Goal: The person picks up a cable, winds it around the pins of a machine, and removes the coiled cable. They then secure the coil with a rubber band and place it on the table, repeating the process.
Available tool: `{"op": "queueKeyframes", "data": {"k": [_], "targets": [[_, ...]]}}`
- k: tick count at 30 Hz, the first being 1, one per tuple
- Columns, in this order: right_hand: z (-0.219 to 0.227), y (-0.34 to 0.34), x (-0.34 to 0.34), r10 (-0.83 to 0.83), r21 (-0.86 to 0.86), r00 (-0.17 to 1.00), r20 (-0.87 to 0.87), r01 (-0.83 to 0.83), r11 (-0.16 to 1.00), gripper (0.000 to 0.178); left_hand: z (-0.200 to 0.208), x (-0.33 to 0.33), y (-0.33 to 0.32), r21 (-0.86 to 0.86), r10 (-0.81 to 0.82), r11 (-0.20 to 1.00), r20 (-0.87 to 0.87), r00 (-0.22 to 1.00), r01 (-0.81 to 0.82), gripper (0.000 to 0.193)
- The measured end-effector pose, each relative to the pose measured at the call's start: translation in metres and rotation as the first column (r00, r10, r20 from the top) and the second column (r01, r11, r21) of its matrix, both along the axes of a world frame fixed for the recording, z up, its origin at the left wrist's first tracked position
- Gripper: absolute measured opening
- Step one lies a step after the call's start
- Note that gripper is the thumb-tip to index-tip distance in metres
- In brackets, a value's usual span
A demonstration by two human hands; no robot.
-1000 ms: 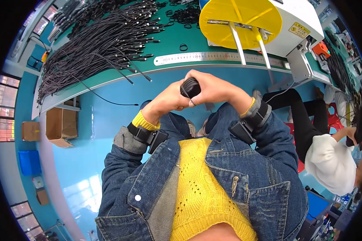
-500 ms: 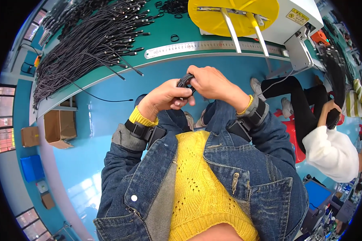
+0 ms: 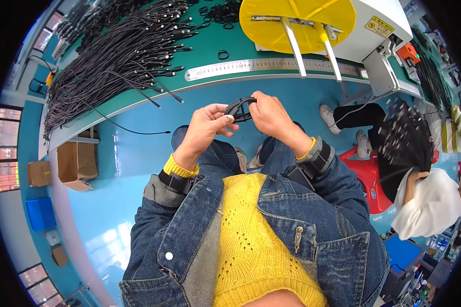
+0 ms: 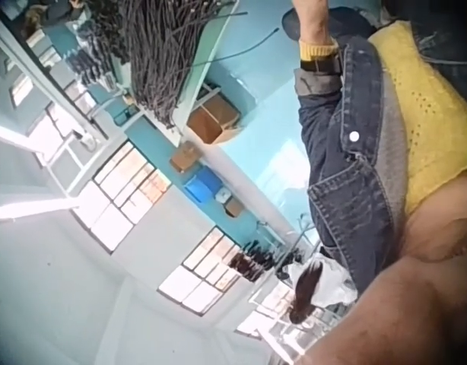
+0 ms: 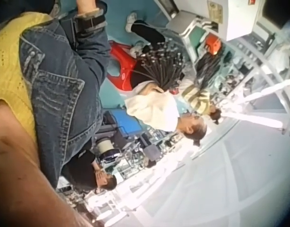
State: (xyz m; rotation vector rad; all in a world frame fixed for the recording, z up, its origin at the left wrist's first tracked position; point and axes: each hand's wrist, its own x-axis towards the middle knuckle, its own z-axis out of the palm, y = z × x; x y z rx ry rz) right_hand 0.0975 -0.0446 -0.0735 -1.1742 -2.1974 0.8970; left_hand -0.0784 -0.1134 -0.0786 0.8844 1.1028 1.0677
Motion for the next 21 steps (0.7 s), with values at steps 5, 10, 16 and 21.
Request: {"op": "queueKeyframes", "data": {"k": [5, 10, 16, 21], "targets": [[-0.004, -0.016, -0.006, -0.013, 0.027, 1.0, 0.008, 0.013, 1.0, 0.014, -0.012, 0.003, -0.001, -0.012, 0.07, 0.997, -0.095, 0.993, -0.072, 0.021], [-0.02, -0.01, -0.001, 0.206, 0.123, 0.976, -0.063, -0.198, 0.973, 0.018, 0.0, 0.009, -0.006, -0.037, -0.056, 0.998, -0.044, 0.997, 0.055, 0.019], [-0.018, -0.004, -0.007, 0.469, 0.108, 0.883, -0.011, -0.465, 0.879, 0.024, -0.013, 0.003, 0.001, -0.354, -0.352, 0.864, 0.085, 0.932, 0.359, 0.023], [0.003, -0.001, -0.005, 0.485, -0.091, 0.868, -0.109, -0.495, 0.864, 0.03, -0.009, 0.011, -0.007, -0.16, -0.279, 0.959, -0.431, 0.858, 0.232, 0.024]]}}
